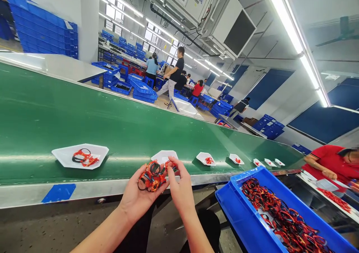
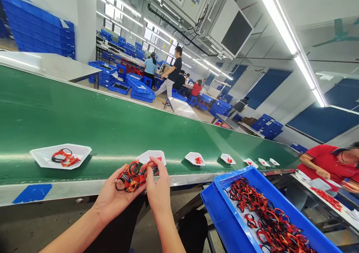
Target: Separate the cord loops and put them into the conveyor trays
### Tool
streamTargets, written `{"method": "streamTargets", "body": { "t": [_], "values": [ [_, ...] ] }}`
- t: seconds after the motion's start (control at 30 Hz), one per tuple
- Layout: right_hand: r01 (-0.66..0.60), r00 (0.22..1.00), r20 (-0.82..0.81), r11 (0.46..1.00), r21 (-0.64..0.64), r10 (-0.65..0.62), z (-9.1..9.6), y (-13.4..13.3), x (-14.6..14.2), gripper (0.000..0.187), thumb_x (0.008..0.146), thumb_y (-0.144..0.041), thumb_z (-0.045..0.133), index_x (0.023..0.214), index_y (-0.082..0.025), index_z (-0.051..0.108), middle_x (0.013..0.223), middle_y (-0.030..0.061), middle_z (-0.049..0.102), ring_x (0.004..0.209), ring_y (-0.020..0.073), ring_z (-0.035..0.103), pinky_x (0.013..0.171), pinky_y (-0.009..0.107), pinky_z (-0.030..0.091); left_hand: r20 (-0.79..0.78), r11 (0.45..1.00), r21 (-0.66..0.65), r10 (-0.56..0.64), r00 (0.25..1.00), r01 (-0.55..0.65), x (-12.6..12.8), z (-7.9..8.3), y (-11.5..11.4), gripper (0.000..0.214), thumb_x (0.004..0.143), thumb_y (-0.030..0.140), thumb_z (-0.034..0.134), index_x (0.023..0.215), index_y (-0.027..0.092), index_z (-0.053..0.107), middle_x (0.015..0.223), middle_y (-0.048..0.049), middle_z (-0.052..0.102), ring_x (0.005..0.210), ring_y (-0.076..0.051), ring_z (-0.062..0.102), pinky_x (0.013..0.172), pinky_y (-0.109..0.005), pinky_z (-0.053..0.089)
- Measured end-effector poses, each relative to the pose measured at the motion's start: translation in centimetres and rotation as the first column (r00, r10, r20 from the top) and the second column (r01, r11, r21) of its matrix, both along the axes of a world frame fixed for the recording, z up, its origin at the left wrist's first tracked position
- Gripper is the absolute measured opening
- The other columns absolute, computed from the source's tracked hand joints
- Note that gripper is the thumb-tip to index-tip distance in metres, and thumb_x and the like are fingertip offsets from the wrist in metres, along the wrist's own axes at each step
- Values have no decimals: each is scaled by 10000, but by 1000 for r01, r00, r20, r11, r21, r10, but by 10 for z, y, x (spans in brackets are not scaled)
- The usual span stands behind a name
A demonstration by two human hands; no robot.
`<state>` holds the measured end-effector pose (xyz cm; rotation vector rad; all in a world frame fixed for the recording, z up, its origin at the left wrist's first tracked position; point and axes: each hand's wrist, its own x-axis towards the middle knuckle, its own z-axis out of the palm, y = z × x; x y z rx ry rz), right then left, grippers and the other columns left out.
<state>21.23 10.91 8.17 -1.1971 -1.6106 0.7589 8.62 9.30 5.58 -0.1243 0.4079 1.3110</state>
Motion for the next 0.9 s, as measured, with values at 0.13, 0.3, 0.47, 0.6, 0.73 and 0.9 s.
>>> {"method": "streamTargets", "body": {
  "t": [0.13, 0.3, 0.47, 0.6, 0.73, 0.9],
  "values": [
    [-63, 919, -395, 980, -187, -16, -3, -2, 2, 348, 819, -309, 576, 1157, -226, 583, 1155, 57, 624, 1024, 175, 568, 830, 281, 455, -48, 1000, -19, 15, 999, -16, -8, 0, -12, 371, 773, 229, 615, 1134, 147, 588, 1131, -150, 651, 1111, -349, 552, 900, -589, 449],
    [-316, 612, -789, 898, -305, -53, -8, -7, 6, 357, 765, -250, 665, 1117, -200, 628, 1171, 61, 625, 901, 108, 602, 733, 194, 482, -96, 998, -33, 45, 994, -49, -19, -5, -25, 344, 787, 233, 592, 1122, 152, 596, 1128, -157, 652, 1105, -359, 552, 880, -588, 466],
    [-379, 430, -892, 869, -319, -140, -17, -6, 7, 261, 739, -197, 698, 997, -167, 678, 1004, 42, 687, 787, 86, 620, 716, 182, 512, -125, 997, -42, 66, 990, -72, -22, -4, -30, 342, 781, 220, 594, 1116, 151, 597, 1163, -159, 634, 1106, -360, 551, 879, -592, 467],
    [-360, 355, -898, 848, -389, -261, -20, -6, 5, 135, 719, -194, 716, 850, -164, 695, 871, 23, 698, 732, 87, 622, 670, 176, 525, -132, 997, -42, 65, 989, -71, -21, -5, -29, 367, 767, 224, 612, 1127, 154, 591, 1186, -159, 622, 1112, -363, 546, 883, -593, 466],
    [-354, 334, -887, 829, -432, -320, -24, -7, 6, 146, 707, -246, 734, 827, -173, 694, 768, 4, 681, 686, 90, 617, 624, 182, 524, -137, 997, -42, 50, 989, -57, -20, -9, -29, 373, 768, 230, 615, 1133, 157, 592, 1189, -157, 622, 1125, -358, 538, 891, -590, 464],
    [-349, 412, -879, 850, -395, -240, -25, -12, 6, 303, 725, -266, 722, 1014, -190, 669, 849, 6, 675, 706, 80, 607, 607, 169, 508, -127, 998, -37, 41, 991, -46, -20, -11, -27, 337, 771, 232, 613, 1100, 158, 612, 1181, -139, 631, 1129, -347, 538, 904, -583, 462]
  ]
}}
